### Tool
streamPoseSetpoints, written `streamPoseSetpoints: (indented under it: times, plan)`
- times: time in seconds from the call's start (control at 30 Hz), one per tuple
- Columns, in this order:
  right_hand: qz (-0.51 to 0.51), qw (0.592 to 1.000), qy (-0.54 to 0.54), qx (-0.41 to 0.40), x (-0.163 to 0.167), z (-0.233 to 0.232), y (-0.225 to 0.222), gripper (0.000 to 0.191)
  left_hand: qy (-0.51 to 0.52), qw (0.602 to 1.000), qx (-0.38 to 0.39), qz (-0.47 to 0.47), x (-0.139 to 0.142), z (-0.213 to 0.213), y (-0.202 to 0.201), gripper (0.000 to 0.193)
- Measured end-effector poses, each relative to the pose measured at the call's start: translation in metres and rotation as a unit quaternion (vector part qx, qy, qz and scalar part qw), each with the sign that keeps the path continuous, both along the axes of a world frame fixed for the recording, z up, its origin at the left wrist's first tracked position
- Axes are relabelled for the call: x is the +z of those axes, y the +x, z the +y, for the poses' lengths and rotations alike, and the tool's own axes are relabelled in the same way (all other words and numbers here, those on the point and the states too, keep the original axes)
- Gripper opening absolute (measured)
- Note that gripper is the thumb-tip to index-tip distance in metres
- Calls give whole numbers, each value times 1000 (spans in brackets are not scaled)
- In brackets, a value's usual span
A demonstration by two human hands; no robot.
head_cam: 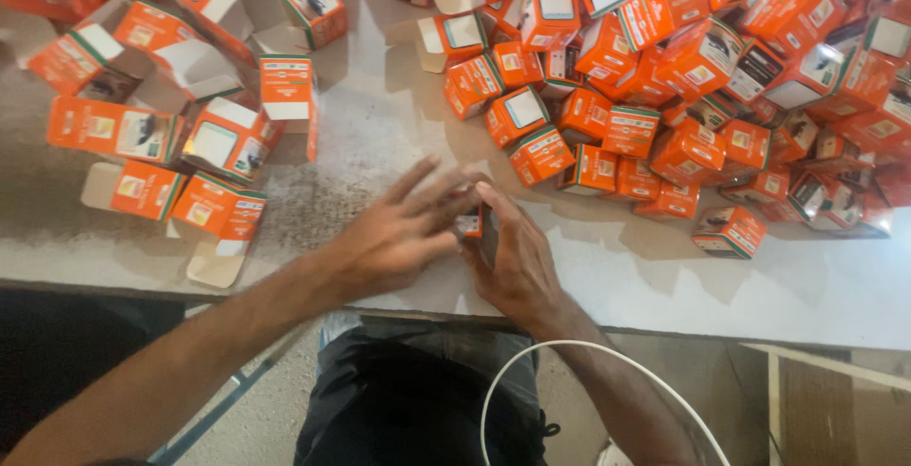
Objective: The person folds small orange cardboard boxes at a table covered with piles of boxes. They pick up a flat or open box, press its flaps and sides to close and shape it, then toss the finished box onto a pile and reach for the next one, repeating this cycle throughout the episode.
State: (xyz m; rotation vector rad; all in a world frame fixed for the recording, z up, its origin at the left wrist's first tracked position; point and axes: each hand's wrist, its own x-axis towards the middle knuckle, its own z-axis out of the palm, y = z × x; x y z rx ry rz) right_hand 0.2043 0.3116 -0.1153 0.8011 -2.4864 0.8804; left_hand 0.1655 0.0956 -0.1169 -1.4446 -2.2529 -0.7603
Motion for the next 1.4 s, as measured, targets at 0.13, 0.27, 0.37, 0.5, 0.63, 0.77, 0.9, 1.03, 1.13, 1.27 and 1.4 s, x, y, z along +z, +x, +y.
streamPoseSetpoints:
  times: [0.13,0.27,0.37,0.5,0.63,0.77,0.9,1.03,1.13,1.27,1.4]
  plan:
    - [-34,999,27,8,-7,2,-3,72,-28,999,-5,35,4,5,9,12]
    - [-5,998,46,45,5,13,-17,72,-5,997,60,38,13,-32,-3,37]
    - [53,980,26,-190,38,25,-39,72,-56,978,196,53,17,-78,-21,60]
    - [126,978,70,-152,70,15,-50,87,-248,904,330,109,6,-98,-49,37]
    - [29,995,90,10,58,-26,-37,87,-281,867,388,134,-8,-84,-80,19]
    - [-13,995,88,51,46,-40,-39,86,-223,787,538,204,2,-76,-96,32]
    - [13,996,70,58,39,-51,-53,86,-80,908,406,58,32,-60,-74,50]
    - [127,980,153,27,29,-54,-67,69,163,910,200,-326,52,-31,-27,58]
    - [79,992,88,39,23,-45,-70,58,183,919,218,-272,48,-33,10,55]
    - [-24,998,-36,45,14,-41,-72,61,-47,885,447,125,19,-70,59,72]
    - [-85,989,-108,51,1,-50,-78,50,33,811,582,-46,-11,-119,65,116]
